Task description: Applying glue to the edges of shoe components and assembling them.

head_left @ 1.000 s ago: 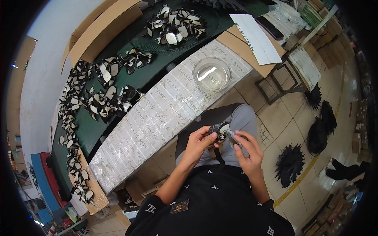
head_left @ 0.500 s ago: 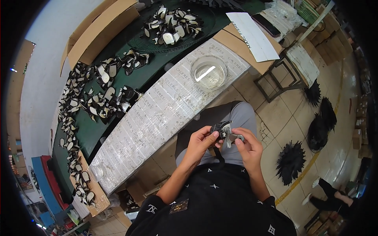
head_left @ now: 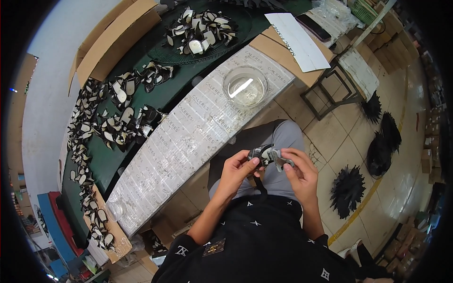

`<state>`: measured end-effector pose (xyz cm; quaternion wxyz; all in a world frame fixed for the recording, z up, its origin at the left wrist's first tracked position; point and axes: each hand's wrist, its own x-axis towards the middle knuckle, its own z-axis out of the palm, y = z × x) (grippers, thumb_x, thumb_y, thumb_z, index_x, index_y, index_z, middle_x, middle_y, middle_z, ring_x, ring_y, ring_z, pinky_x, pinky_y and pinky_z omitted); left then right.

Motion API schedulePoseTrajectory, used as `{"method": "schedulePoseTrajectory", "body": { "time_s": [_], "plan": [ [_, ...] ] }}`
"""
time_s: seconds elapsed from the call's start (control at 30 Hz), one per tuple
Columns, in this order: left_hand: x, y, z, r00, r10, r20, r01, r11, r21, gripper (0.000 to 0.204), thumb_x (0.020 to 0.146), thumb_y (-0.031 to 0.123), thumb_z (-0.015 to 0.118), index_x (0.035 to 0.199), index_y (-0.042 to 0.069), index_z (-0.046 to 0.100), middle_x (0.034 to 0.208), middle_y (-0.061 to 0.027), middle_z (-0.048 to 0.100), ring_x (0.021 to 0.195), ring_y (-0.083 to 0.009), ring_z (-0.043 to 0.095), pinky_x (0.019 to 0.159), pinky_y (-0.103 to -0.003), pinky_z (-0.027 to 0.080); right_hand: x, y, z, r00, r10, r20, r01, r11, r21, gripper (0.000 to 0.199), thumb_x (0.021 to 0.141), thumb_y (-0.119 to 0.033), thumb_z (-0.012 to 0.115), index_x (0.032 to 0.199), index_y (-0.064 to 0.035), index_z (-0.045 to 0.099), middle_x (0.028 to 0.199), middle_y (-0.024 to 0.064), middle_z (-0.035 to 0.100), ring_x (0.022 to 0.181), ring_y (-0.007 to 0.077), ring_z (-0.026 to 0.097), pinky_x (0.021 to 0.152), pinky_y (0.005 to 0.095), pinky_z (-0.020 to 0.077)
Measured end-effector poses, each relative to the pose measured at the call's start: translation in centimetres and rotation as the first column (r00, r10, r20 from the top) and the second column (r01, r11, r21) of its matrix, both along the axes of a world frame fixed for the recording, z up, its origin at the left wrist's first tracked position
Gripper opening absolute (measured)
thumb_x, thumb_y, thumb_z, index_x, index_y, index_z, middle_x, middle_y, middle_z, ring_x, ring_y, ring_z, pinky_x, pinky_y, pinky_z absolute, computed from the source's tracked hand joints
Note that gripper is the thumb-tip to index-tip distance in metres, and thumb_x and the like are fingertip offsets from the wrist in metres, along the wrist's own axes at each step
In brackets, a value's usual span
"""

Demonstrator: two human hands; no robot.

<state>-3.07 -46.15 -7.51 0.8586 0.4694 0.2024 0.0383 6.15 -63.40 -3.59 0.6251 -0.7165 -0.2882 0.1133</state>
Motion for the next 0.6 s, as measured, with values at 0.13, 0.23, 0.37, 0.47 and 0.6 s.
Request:
{"method": "schedulePoseTrajectory", "body": {
  "time_s": [0.13,0.23,0.37,0.47,0.6],
  "plan": [
    [-0.1,0.0,0.2,1.000,0.001,0.000,-0.001,1.000,0.013,0.015,0.093,0.013,0.061,0.101,0.000,0.060,0.084,-0.0069,0.066,0.071,-0.0091,0.060,0.065,-0.022,0.049,0.2,0.4,0.5,0.977,0.061,0.203,-0.038,0.992,-0.117,0.024,0.085,-0.001,0.063,0.108,0.0015,0.065,0.114,0.0143,0.061,0.101,0.0243,0.062,0.084,0.0312,0.0502],
    [0.0,0.0,0.4,1.000,-0.007,0.005,0.007,1.000,0.018,0.016,0.092,0.012,0.062,0.101,-0.001,0.060,0.083,-0.0060,0.065,0.070,-0.0086,0.059,0.065,-0.022,0.048,0.2,0.7,0.8,0.965,0.089,0.245,-0.054,0.988,-0.147,0.025,0.083,0.001,0.063,0.108,0.0016,0.065,0.113,0.0152,0.061,0.100,0.0266,0.063,0.084,0.0312,0.0501],
    [-0.1,0.0,0.5,0.999,-0.020,0.029,0.020,1.000,0.010,0.016,0.092,0.012,0.062,0.101,-0.001,0.060,0.083,-0.0052,0.064,0.069,-0.0079,0.058,0.065,-0.022,0.047,0.0,0.8,0.6,0.967,0.086,0.240,-0.055,0.990,-0.132,0.025,0.084,0.001,0.063,0.109,0.0012,0.065,0.113,0.0150,0.061,0.099,0.0266,0.063,0.084,0.0320,0.0503],
    [-0.2,0.0,0.7,0.999,-0.026,0.021,0.025,0.999,0.025,0.016,0.092,0.012,0.063,0.100,-0.001,0.060,0.082,-0.0047,0.064,0.069,-0.0074,0.057,0.065,-0.021,0.047,-0.2,1.0,0.6,0.954,0.060,0.292,-0.014,0.987,-0.157,0.026,0.083,0.002,0.064,0.109,0.0012,0.065,0.113,0.0150,0.061,0.098,0.0271,0.063,0.082,0.0324,0.0509],
    [-0.2,0.1,0.5,0.999,-0.034,0.022,0.033,0.998,0.058,0.016,0.092,0.011,0.063,0.100,-0.002,0.060,0.082,-0.0039,0.064,0.069,-0.0066,0.057,0.064,-0.021,0.046,-0.3,1.2,0.6,0.920,0.030,0.390,0.053,0.978,-0.200,0.026,0.083,0.002,0.064,0.109,0.0014,0.064,0.114,0.0150,0.060,0.096,0.0282,0.063,0.078,0.0333,0.0518]
  ]
}}
